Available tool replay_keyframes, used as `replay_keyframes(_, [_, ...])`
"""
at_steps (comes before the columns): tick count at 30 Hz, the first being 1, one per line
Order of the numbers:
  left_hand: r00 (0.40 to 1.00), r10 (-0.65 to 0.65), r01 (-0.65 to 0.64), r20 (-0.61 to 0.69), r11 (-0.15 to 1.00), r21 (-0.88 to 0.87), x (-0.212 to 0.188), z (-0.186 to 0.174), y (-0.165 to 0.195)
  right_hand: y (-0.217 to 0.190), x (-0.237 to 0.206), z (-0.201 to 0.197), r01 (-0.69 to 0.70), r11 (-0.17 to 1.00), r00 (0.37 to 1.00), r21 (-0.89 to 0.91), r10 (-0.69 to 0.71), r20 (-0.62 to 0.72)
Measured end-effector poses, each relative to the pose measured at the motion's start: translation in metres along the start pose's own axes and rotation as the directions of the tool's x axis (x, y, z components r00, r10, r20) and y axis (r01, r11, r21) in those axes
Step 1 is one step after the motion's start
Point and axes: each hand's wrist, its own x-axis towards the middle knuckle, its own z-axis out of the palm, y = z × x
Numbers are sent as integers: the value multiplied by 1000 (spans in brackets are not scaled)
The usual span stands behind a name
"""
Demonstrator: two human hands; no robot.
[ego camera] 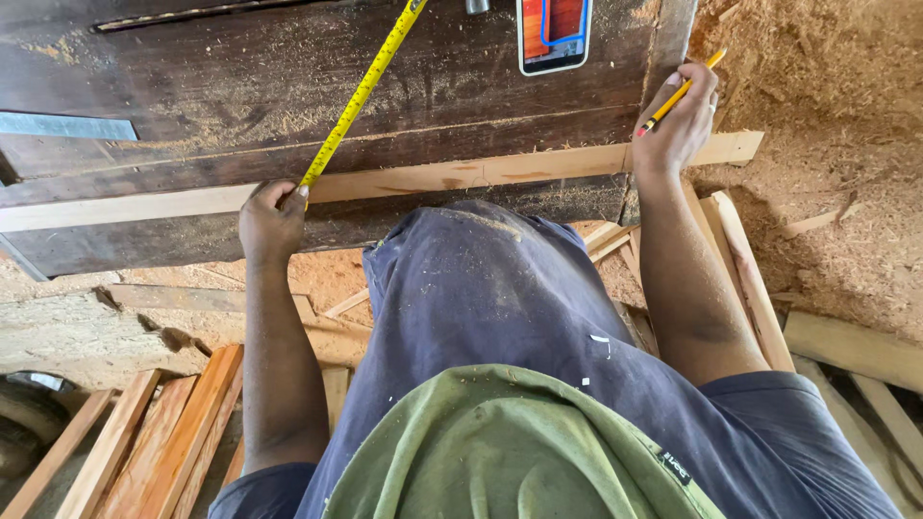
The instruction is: The person measures thin wooden strips on a workbench with a tape measure and marks measured points with a pencil. They reposition each strip, pull the tape to different lengths, and mark several boards one after another.
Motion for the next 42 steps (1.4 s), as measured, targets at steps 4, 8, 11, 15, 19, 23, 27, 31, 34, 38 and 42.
replay_keyframes(4, [997,75,-75,-23,997,3,1,-3,5,-1,0,-1,-4,1000,1000,11,4,11])
replay_keyframes(8, [1000,17,-17,2,1000,-4,2,-4,8,0,1,-2,-2,1000,1000,3,2,21])
replay_keyframes(11, [998,58,-58,-18,998,-15,1,-3,8,1,2,-1,-9,1000,999,-8,9,35])
replay_keyframes(15, [995,96,-96,-25,995,-11,0,-3,8,0,5,-1,-60,997,995,-50,64,82])
replay_keyframes(19, [1000,13,-13,9,1000,12,-1,-4,11,-3,6,-3,-159,986,976,-58,165,140])
replay_keyframes(23, [999,30,-30,-22,1000,-5,-3,-5,13,-5,6,-5,-126,990,984,-63,133,120])
replay_keyframes(27, [997,62,-63,-55,998,-18,-3,-3,12,-4,7,-3,-132,989,984,-61,138,109])
replay_keyframes(31, [992,104,-106,-68,994,-21,-2,0,9,-1,7,0,-110,992,987,-57,116,112])
replay_keyframes(34, [996,79,-81,-50,996,-31,-1,1,6,1,6,1,-145,986,981,-81,154,117])
replay_keyframes(38, [994,95,-98,-59,995,-36,-2,1,6,3,5,2,-140,987,982,-76,149,120])
replay_keyframes(42, [993,102,-103,-53,995,-13,-2,-1,9,3,6,3,-181,979,971,-94,193,140])
